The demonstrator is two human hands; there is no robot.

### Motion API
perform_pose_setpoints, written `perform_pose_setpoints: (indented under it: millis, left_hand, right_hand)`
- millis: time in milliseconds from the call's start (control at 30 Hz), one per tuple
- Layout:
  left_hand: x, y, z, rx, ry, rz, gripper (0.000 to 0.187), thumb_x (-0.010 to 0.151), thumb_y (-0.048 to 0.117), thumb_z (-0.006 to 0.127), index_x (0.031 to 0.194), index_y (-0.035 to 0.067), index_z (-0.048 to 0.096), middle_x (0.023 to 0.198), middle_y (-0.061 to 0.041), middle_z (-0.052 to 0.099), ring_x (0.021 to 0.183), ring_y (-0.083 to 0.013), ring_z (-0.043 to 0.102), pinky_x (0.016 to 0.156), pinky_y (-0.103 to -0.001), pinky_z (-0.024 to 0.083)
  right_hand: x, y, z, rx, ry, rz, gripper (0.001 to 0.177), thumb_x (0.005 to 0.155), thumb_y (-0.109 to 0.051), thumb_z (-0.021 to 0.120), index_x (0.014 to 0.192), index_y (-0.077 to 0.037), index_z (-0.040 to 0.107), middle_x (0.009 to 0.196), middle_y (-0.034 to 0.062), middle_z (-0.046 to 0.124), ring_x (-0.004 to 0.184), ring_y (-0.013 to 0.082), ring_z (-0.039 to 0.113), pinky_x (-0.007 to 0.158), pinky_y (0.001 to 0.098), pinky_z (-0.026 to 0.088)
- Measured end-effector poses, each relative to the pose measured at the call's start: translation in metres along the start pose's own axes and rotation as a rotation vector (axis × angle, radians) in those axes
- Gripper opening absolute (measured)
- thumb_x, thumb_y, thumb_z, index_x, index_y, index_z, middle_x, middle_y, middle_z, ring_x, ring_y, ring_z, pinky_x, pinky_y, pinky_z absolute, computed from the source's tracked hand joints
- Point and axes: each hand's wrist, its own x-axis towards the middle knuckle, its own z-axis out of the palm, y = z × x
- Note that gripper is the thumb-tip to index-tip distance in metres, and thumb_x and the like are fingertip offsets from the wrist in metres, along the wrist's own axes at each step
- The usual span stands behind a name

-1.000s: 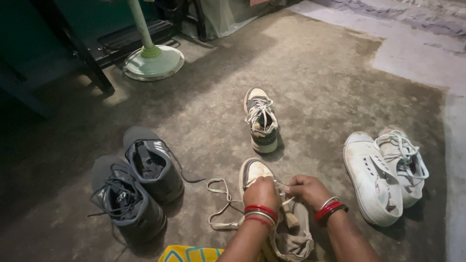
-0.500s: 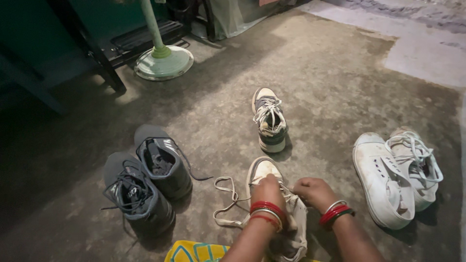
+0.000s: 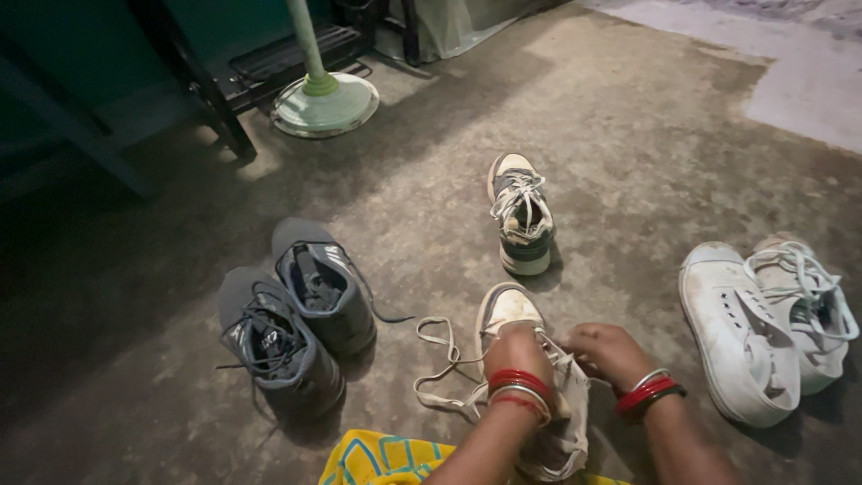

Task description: The person sits on the floor and laces a pair of worn white sneakers by hand, threading the laces through the eyelets and tying them. Other shoes are visible nearby but not handled.

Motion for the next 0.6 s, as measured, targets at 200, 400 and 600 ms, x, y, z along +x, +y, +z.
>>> perform_pose_setpoints:
  millis: [200,400,600]
  left_hand:
    - [0.003,0.002,0.003,0.146,-0.051,0.063,0.014,0.081,0.012,0.07,0.091,0.003,0.073,0.099,-0.025,0.07,0.095,-0.0425,0.071,0.082,-0.05,0.058]
    - [0.02,-0.014,0.016,0.108,-0.141,0.187,0.013,0.088,0.013,0.065,0.092,0.007,0.076,0.098,-0.025,0.071,0.093,-0.0432,0.071,0.079,-0.052,0.057]
    - [0.014,-0.012,0.021,0.047,-0.048,0.09,0.016,0.089,0.018,0.067,0.09,0.005,0.075,0.096,-0.026,0.07,0.093,-0.0446,0.07,0.081,-0.054,0.055]
  right_hand:
    - [0.001,0.001,0.0,-0.01,0.012,0.032,0.02,0.086,-0.017,0.072,0.095,-0.002,0.08,0.072,0.0021,0.07,0.06,0.0108,0.059,0.054,0.0264,0.045]
    - [0.012,0.007,-0.002,-0.115,0.05,0.027,0.017,0.083,-0.012,0.076,0.094,0.0,0.08,0.072,0.005,0.072,0.058,0.013,0.06,0.053,0.0283,0.045]
    - [0.007,0.007,0.001,-0.22,0.058,-0.062,0.015,0.083,-0.014,0.079,0.086,0.0,0.077,0.068,0.0033,0.068,0.057,0.0113,0.057,0.052,0.0281,0.044]
